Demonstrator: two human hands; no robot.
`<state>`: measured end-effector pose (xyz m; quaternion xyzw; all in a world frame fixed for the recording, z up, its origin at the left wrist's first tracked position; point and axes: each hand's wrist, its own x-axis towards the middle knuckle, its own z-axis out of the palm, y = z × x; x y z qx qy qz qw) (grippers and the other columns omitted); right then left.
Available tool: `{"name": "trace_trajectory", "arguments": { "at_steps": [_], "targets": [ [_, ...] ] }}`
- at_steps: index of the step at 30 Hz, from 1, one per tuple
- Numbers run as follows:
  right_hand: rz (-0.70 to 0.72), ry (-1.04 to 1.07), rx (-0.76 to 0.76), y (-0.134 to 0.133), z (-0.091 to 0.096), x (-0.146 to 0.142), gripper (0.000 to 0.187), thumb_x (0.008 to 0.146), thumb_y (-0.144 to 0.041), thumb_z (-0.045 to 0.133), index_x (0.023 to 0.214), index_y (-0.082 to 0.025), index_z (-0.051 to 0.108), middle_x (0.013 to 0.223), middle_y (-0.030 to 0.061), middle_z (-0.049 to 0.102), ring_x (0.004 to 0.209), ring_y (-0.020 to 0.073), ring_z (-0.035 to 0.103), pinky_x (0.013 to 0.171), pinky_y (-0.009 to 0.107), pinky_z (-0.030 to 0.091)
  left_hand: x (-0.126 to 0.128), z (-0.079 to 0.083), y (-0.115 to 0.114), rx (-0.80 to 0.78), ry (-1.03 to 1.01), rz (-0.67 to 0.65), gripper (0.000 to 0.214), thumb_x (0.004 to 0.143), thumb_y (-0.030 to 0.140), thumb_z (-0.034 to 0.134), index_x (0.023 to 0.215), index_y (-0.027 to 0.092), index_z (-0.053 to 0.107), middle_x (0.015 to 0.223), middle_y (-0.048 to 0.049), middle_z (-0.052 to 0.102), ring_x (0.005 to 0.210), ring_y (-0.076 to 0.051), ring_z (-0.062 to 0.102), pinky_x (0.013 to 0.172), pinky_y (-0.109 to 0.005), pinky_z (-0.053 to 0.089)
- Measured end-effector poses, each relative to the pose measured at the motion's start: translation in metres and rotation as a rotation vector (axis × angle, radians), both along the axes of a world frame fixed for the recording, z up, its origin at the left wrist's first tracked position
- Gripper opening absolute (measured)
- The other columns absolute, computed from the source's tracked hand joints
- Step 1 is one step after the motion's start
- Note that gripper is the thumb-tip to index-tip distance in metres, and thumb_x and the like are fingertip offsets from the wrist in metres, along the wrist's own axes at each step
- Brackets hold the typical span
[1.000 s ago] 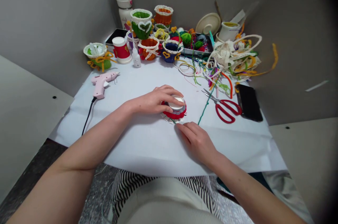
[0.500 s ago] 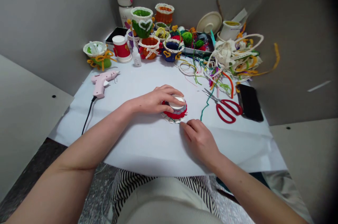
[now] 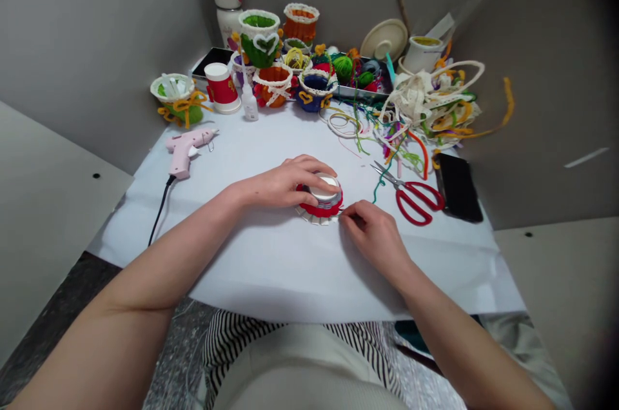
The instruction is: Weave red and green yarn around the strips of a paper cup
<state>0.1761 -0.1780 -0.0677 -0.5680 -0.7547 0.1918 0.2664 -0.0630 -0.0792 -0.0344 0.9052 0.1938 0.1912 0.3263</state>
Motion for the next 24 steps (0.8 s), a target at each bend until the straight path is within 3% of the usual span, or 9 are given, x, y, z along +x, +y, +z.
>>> {"name": "trace_trajectory", "arguments": {
  "at_steps": [7,11,13,15,20,24],
  "targets": [
    [-0.037,0.036,0.036,0.003,-0.007,-0.002,0.009,0.088,-0.019,0.055,0.082,-0.021,0.062,0.078,0.0019,0.062,0.074,0.0169,0.057,0.067,0.03,0.043,0.002,0.001,-0.005,0.034,0.014,0.014,0.035,0.092,0.027,0.056,0.125,0.032,0.066,0.14,-0.0073,0.054,0.13,-0.025,0.046,0.112,-0.047,0.03],
    [-0.017,0.025,0.051,0.004,-0.008,-0.001,0.008,0.088,-0.017,0.057,0.083,-0.021,0.062,0.078,0.0013,0.06,0.073,0.0164,0.057,0.068,0.03,0.043,0.015,-0.004,-0.02,0.062,-0.018,0.209,0.039,0.083,0.042,0.069,0.119,0.029,0.069,0.139,-0.0115,0.047,0.129,-0.029,0.043,0.11,-0.049,0.033],
    [-0.004,0.042,0.067,0.004,-0.008,0.0,0.007,0.089,-0.017,0.058,0.084,-0.02,0.062,0.081,0.0016,0.059,0.073,0.0159,0.056,0.067,0.029,0.043,0.021,-0.007,-0.025,0.092,-0.059,0.329,0.038,0.08,0.045,0.073,0.114,0.028,0.072,0.126,-0.0105,0.051,0.121,-0.027,0.045,0.107,-0.047,0.036],
    [0.024,0.07,0.08,0.003,-0.006,0.002,0.006,0.089,-0.017,0.059,0.086,-0.02,0.063,0.085,0.0025,0.058,0.073,0.0153,0.056,0.067,0.029,0.044,0.023,-0.007,-0.027,0.114,-0.07,0.358,0.032,0.082,0.043,0.071,0.111,0.03,0.072,0.117,-0.0083,0.054,0.115,-0.025,0.047,0.104,-0.045,0.038],
    [0.156,0.117,0.126,-0.007,-0.005,0.006,0.015,0.094,-0.014,0.053,0.099,-0.021,0.065,0.09,0.0043,0.059,0.081,0.0166,0.058,0.071,0.029,0.047,0.013,0.004,-0.015,0.122,0.004,0.161,0.036,0.089,0.03,0.062,0.125,0.033,0.064,0.128,-0.0063,0.06,0.122,-0.026,0.045,0.107,-0.047,0.032],
    [0.199,0.033,0.23,-0.018,-0.008,0.005,0.021,0.095,-0.01,0.049,0.105,-0.02,0.065,0.09,0.0066,0.059,0.083,0.0183,0.057,0.072,0.03,0.048,0.011,0.006,-0.009,0.09,0.047,0.064,0.03,0.093,0.025,0.056,0.119,0.032,0.068,0.14,-0.0039,0.057,0.128,-0.026,0.043,0.108,-0.048,0.031]
  ]
}}
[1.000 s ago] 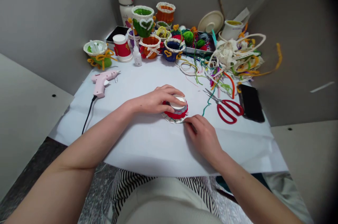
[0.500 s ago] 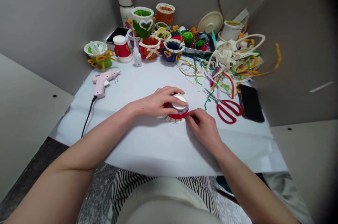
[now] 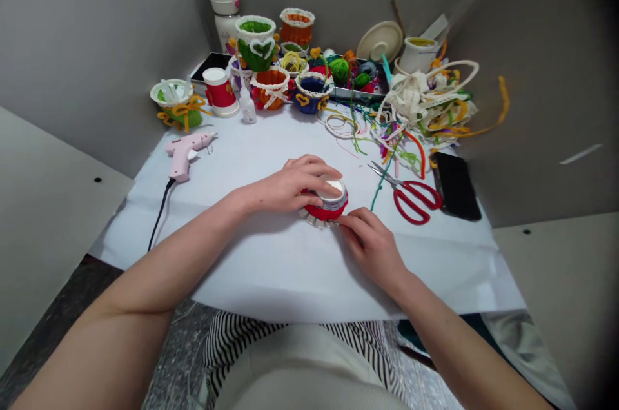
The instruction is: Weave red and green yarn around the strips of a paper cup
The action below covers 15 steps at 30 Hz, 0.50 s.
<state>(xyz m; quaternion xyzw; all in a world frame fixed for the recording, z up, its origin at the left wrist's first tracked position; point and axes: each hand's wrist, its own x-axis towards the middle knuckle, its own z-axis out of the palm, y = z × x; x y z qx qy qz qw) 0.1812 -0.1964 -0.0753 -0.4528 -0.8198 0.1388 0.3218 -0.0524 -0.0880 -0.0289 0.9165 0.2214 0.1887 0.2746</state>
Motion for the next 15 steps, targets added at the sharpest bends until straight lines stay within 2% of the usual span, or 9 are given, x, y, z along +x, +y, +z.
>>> {"name": "trace_trajectory", "arguments": {
  "at_steps": [4,12,15],
  "targets": [
    [0.004,-0.153,0.122,-0.01,-0.008,-0.004,0.022,0.094,-0.009,0.049,0.104,-0.017,0.066,0.086,0.008,0.058,0.079,0.0196,0.054,0.069,0.032,0.047,0.0,-0.007,0.0,-0.002,0.005,0.001,0.028,0.094,0.026,0.056,0.118,0.031,0.069,0.144,-0.0037,0.055,0.13,-0.026,0.042,0.108,-0.049,0.03],
    [0.086,-0.291,0.167,-0.022,-0.018,0.0,0.026,0.094,-0.007,0.049,0.116,-0.013,0.063,0.09,0.0108,0.061,0.083,0.0209,0.052,0.069,0.033,0.046,0.0,-0.012,0.001,0.032,-0.003,0.008,0.028,0.094,0.027,0.056,0.118,0.034,0.069,0.144,-0.0024,0.055,0.131,-0.026,0.043,0.108,-0.049,0.03],
    [0.058,-0.321,0.16,-0.021,-0.017,0.004,0.027,0.095,-0.008,0.047,0.117,-0.014,0.062,0.091,0.0107,0.061,0.083,0.0211,0.052,0.069,0.033,0.046,0.0,-0.015,0.001,0.049,-0.017,-0.008,0.028,0.094,0.027,0.056,0.118,0.033,0.069,0.144,-0.0036,0.055,0.13,-0.026,0.044,0.109,-0.049,0.03]
  ]
}}
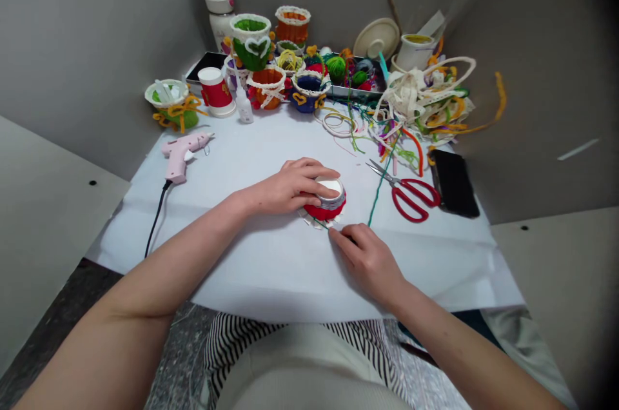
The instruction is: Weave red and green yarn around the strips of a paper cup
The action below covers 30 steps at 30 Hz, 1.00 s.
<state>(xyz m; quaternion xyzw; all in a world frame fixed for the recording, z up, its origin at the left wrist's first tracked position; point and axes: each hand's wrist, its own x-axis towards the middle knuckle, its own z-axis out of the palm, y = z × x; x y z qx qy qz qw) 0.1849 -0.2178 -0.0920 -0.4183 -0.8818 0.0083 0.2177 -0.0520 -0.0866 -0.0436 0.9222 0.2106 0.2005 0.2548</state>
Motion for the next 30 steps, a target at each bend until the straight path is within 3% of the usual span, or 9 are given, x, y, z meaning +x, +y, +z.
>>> {"name": "trace_trajectory", "arguments": {
  "at_steps": [8,16,23,30],
  "targets": [
    [-0.172,0.085,0.032,0.011,0.006,-0.003,0.02,0.096,-0.011,0.047,0.101,-0.015,0.066,0.085,0.0087,0.061,0.079,0.0202,0.054,0.069,0.033,0.048,0.003,0.0,0.013,0.053,-0.048,-0.063,0.034,0.093,0.019,0.05,0.12,0.029,0.069,0.144,-0.0067,0.055,0.127,-0.024,0.047,0.109,-0.049,0.036],
    [-0.25,0.284,-0.235,0.034,0.013,0.003,0.009,0.093,-0.021,0.056,0.09,-0.021,0.065,0.085,0.0047,0.064,0.082,0.02,0.06,0.074,0.033,0.048,0.012,-0.002,0.028,0.019,-0.092,-0.078,0.039,0.091,0.016,0.049,0.117,0.034,0.071,0.141,-0.0052,0.058,0.125,-0.023,0.052,0.11,-0.048,0.04],
    [-0.322,0.285,-0.274,0.043,0.017,0.0,0.01,0.087,-0.019,0.059,0.078,-0.022,0.063,0.077,0.0026,0.064,0.077,0.0197,0.059,0.071,0.034,0.045,0.01,-0.01,0.025,0.03,-0.119,-0.077,0.042,0.09,0.013,0.048,0.12,0.034,0.069,0.144,-0.005,0.055,0.129,-0.022,0.049,0.112,-0.05,0.039],
    [-0.415,0.328,-0.325,0.046,0.019,0.002,0.011,0.081,-0.016,0.058,0.073,-0.021,0.063,0.075,0.0021,0.065,0.071,0.0183,0.058,0.066,0.033,0.044,0.007,-0.007,0.025,0.014,-0.132,-0.109,0.039,0.092,0.015,0.048,0.12,0.033,0.069,0.143,-0.0057,0.056,0.128,-0.021,0.05,0.111,-0.049,0.04]
  ]
}}
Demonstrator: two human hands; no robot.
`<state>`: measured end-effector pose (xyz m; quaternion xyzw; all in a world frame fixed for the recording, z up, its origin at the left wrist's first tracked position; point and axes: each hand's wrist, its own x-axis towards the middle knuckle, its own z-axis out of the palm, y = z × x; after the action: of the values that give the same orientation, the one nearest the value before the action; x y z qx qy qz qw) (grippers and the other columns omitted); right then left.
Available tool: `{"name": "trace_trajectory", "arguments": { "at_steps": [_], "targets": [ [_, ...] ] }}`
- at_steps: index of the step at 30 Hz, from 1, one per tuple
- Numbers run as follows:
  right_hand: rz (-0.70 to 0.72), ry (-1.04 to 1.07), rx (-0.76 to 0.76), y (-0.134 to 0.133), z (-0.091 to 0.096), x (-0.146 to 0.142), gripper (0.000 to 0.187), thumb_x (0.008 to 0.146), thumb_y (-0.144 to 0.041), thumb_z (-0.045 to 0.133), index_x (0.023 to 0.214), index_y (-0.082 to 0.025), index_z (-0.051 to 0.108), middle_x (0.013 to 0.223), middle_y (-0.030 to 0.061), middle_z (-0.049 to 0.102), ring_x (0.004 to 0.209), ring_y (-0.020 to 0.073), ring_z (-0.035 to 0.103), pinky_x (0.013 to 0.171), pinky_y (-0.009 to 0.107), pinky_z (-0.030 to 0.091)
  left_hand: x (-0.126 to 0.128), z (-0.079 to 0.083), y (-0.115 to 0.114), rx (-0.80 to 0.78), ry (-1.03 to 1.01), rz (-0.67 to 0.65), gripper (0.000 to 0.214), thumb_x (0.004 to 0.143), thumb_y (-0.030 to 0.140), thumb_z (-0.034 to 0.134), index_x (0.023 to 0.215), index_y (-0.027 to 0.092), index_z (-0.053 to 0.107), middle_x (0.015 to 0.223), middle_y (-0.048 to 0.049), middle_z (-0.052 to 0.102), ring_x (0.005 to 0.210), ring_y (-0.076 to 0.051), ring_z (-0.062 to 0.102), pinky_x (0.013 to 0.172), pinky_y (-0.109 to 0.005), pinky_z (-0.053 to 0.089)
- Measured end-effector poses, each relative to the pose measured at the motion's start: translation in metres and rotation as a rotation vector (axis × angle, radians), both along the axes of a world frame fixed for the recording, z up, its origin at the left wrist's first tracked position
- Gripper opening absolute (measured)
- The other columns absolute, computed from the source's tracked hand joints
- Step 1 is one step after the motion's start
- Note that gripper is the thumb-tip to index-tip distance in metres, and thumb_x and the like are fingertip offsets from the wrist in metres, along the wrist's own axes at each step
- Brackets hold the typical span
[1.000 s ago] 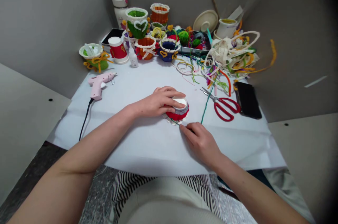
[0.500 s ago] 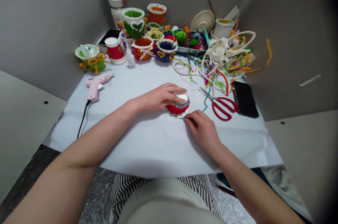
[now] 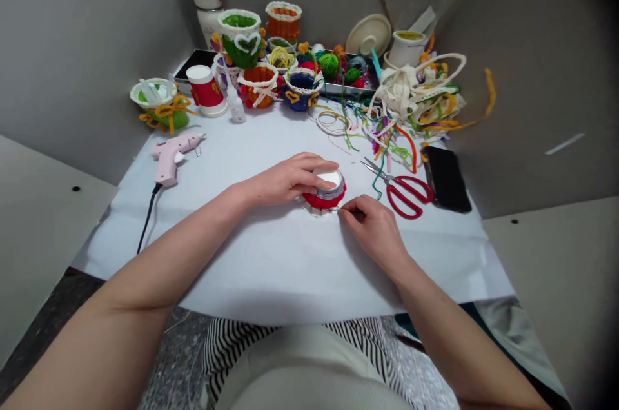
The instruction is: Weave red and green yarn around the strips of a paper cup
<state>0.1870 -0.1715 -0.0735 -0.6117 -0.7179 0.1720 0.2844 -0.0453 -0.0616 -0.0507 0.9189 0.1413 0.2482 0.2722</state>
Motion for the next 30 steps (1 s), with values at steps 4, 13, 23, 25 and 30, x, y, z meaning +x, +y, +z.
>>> {"name": "trace_trajectory", "arguments": {
  "at_steps": [4,13,23,25,30],
  "targets": [
    [-0.021,0.033,0.122,0.0,0.003,0.001,0.013,0.086,-0.02,0.058,0.073,-0.021,0.062,0.072,0.0028,0.063,0.069,0.0182,0.056,0.064,0.032,0.043,0.005,0.0,0.0,-0.032,0.021,0.024,0.04,0.093,0.016,0.047,0.119,0.035,0.07,0.142,-0.0045,0.057,0.128,-0.022,0.05,0.111,-0.047,0.04],
    [0.012,-0.001,0.156,0.007,-0.006,0.012,0.011,0.088,-0.024,0.056,0.079,-0.021,0.062,0.076,0.0037,0.063,0.073,0.019,0.057,0.066,0.033,0.044,0.012,-0.008,-0.004,-0.03,0.0,0.093,0.036,0.092,0.02,0.051,0.12,0.034,0.068,0.146,-0.0056,0.051,0.133,-0.023,0.046,0.113,-0.05,0.037],
    [0.046,0.012,0.094,0.009,-0.01,0.014,0.012,0.089,-0.024,0.056,0.082,-0.021,0.065,0.078,0.0039,0.063,0.075,0.0196,0.057,0.069,0.034,0.044,0.037,-0.02,-0.033,-0.204,-0.222,0.417,0.027,0.08,0.032,0.074,0.104,0.021,0.073,0.124,-0.0111,0.055,0.12,-0.024,0.054,0.108,-0.046,0.043],
    [0.066,0.025,0.105,0.008,-0.01,0.016,0.012,0.09,-0.025,0.056,0.083,-0.022,0.065,0.08,0.004,0.064,0.077,0.0198,0.058,0.07,0.034,0.045,0.035,-0.016,-0.026,-0.198,-0.186,0.361,0.028,0.081,0.03,0.072,0.108,0.022,0.071,0.123,-0.0107,0.056,0.119,-0.023,0.055,0.107,-0.045,0.043],
    [0.114,0.083,0.129,0.006,-0.009,0.018,0.015,0.092,-0.024,0.054,0.094,-0.022,0.068,0.09,0.0056,0.063,0.082,0.0197,0.059,0.073,0.035,0.048,0.025,-0.004,-0.006,-0.2,-0.105,0.194,0.037,0.084,0.027,0.066,0.121,0.022,0.066,0.129,-0.0107,0.055,0.123,-0.022,0.055,0.109,-0.04,0.041]
  ]
}}
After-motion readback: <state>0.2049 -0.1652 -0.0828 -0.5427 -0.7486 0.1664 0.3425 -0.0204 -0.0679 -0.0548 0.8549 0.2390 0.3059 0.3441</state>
